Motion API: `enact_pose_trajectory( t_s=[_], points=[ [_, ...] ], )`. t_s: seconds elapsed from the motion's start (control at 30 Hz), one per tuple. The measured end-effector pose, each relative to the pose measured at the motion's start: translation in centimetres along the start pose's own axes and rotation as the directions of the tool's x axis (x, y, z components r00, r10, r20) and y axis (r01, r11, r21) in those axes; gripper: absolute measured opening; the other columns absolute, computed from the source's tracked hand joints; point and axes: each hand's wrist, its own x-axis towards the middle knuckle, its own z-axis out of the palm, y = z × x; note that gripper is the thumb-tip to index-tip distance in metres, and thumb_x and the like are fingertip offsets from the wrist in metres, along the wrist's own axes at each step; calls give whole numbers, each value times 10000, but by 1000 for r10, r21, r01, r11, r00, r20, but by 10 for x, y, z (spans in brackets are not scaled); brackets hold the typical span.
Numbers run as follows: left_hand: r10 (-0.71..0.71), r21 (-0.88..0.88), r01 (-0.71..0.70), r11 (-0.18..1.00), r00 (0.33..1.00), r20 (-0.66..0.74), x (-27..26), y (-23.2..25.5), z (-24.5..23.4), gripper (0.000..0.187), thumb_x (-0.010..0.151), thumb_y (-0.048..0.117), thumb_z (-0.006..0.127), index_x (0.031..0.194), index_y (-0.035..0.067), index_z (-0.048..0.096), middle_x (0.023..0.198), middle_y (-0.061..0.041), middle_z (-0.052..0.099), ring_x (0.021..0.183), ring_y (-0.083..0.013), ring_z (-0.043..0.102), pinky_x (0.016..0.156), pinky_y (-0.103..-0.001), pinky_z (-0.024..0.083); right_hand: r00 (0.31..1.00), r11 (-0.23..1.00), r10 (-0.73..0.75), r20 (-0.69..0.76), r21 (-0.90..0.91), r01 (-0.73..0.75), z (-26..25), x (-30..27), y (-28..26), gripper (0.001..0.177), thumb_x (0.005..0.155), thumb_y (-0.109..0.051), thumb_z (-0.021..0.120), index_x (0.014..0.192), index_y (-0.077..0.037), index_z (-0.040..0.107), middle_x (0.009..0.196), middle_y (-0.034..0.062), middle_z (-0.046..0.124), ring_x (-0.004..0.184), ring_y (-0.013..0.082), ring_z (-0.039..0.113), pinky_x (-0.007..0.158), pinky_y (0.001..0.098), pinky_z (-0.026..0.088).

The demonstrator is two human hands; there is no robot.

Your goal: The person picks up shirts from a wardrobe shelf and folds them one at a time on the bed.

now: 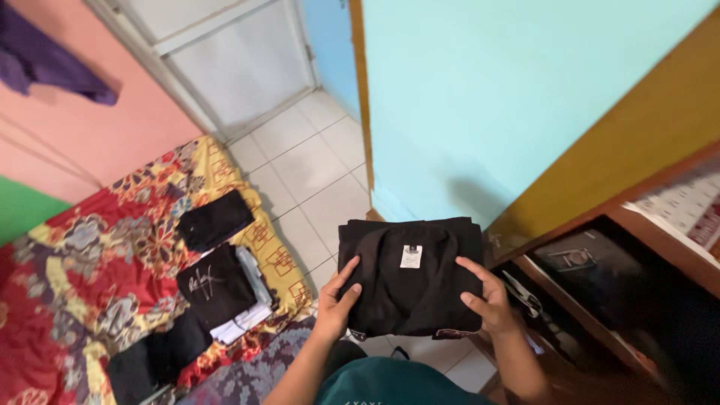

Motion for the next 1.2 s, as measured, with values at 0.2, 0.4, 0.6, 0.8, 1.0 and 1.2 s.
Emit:
enact_pose_trajectory(
  t_s=[0.2, 0.4, 0.6, 0.8, 1.0, 1.2],
  points=[
    [83, 181, -55, 982, 985, -151, -23, 14, -17, 521, 914, 23, 666, 1429, 33, 582, 1442, -98, 601, 1323, -182, 540, 1118, -314, 389, 996, 995, 86, -36, -48, -88, 33, 27, 9, 581, 851, 12, 725, 1409, 66, 573, 1283, 187, 665, 1145, 224, 633, 1003, 383, 508],
    [114, 233, -40, 972, 941, -317, -48, 28, -57, 535, 903, 32, 696, 1430, 57, 608, 1291, -121, 681, 1181, -172, 627, 1046, -295, 467, 1000, 934, 17, -14, -356, -21, 96, 53, 15, 511, 829, -4, 741, 1329, 21, 638, 1360, 130, 654, 1317, 215, 557, 1141, 365, 382],
    [103, 261, 23, 965, 883, -459, -90, 39, -120, 553, 900, 50, 715, 1442, 83, 611, 1183, -104, 688, 1077, -148, 631, 991, -286, 486, 994, 965, 77, 78, -258, -55, 173, 70, 40, 487, 843, -8, 744, 1321, 15, 653, 1339, 124, 662, 1293, 211, 563, 1128, 362, 394],
    [122, 168, -33, 985, 822, -556, -137, 49, -178, 516, 910, 39, 695, 1418, 78, 617, 1229, -79, 695, 1102, -124, 623, 1004, -275, 477, 970, 969, 159, 183, -218, -117, 253, 76, 56, 457, 856, 6, 711, 1309, 20, 653, 1345, 116, 655, 1283, 196, 564, 1111, 347, 404],
    [149, 199, -24, 980, 752, -642, -179, 58, -231, 527, 896, 34, 698, 1416, 74, 619, 1229, -83, 704, 1095, -127, 644, 988, -278, 500, 924, 964, 267, 274, -84, -254, 323, 78, 83, 441, 878, 15, 675, 1318, 19, 647, 1300, 125, 661, 1190, 185, 607, 1022, 338, 489],
    [146, 174, -34, 984, 716, -683, -218, 65, -280, 527, 915, 54, 696, 1434, 79, 612, 1220, -105, 723, 1082, -127, 647, 978, -278, 509, 890, 944, 317, 327, -22, -329, 380, 74, 123, 421, 891, 20, 664, 1312, 31, 648, 1223, 129, 680, 1085, 178, 644, 938, 325, 537]
  ],
)
